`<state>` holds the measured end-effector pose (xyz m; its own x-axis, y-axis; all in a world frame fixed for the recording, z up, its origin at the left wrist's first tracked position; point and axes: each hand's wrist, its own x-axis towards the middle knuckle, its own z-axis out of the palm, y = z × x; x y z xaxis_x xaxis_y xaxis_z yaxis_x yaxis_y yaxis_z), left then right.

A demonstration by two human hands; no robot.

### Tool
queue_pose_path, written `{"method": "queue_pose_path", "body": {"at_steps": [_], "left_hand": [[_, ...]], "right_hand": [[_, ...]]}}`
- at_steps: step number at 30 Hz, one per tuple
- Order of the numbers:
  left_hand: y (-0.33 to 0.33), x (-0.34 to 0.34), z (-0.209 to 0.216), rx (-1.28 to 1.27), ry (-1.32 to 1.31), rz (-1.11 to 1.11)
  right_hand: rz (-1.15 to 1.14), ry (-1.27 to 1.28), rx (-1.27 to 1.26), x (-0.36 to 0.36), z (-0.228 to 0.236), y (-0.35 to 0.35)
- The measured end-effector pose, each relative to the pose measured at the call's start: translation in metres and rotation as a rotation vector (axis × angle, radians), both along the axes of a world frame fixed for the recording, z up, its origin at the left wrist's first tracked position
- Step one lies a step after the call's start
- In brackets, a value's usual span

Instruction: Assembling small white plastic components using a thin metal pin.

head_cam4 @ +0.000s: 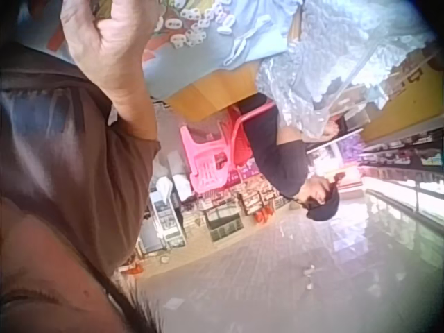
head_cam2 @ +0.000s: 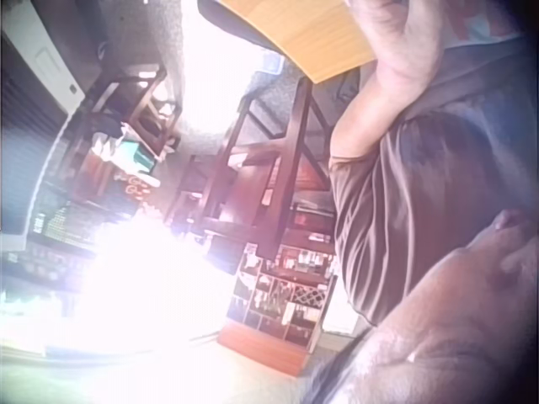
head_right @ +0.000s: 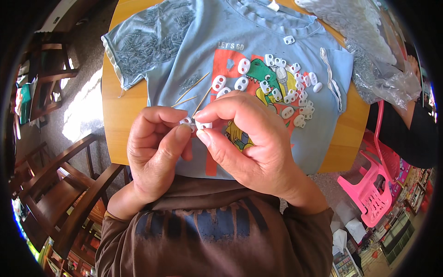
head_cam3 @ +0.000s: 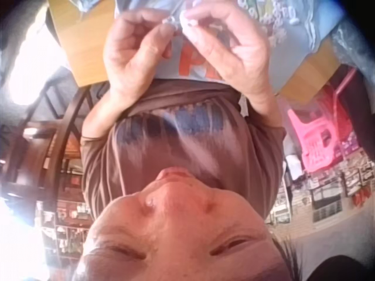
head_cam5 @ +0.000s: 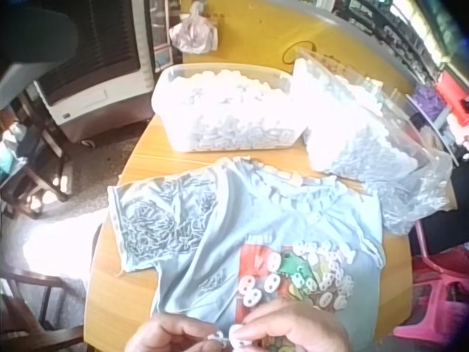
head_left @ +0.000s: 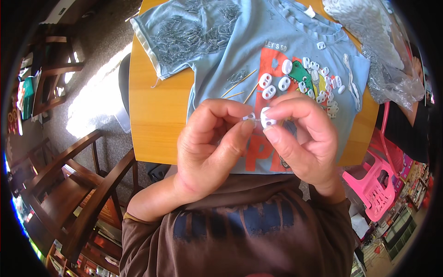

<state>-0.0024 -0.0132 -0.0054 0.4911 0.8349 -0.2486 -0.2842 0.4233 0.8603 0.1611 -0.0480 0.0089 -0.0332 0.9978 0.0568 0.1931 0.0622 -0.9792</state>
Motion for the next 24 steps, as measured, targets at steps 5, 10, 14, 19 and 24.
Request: {"method": "queue_pose_path", "body": {"at_steps": [5, 10, 14, 19, 24], "left_hand": [[-0.0016, 0.0015, -0.0012, 0.061, 0.028, 0.003], [-0.0016, 0.002, 0.0012, 0.025, 0.022, 0.0], [-0.0004, -0.0013, 0.0004, 0.056, -0.018, -0.032], [-0.0022, -0.0028, -0.0007, 0.064, 0.004, -0.03], [-0.0027, -0.0016, -0.0004, 0.058, -0.028, 0.012]], "right_hand": [[0.017, -0.006, -0.009, -0.0016, 0.0011, 0.0009], [0.031, -0.006, 0.004, -0.0002, 0.0004, 0.0016], [-0.101, 0.021, 0.059, -0.0064, -0.0032, 0.0019], [-0.057, -0.012, 0.107, -0.0043, -0.0041, 0.0026], [-0.05, -0.055, 0.164, -0.0038, -0.006, 0.0038]]}}
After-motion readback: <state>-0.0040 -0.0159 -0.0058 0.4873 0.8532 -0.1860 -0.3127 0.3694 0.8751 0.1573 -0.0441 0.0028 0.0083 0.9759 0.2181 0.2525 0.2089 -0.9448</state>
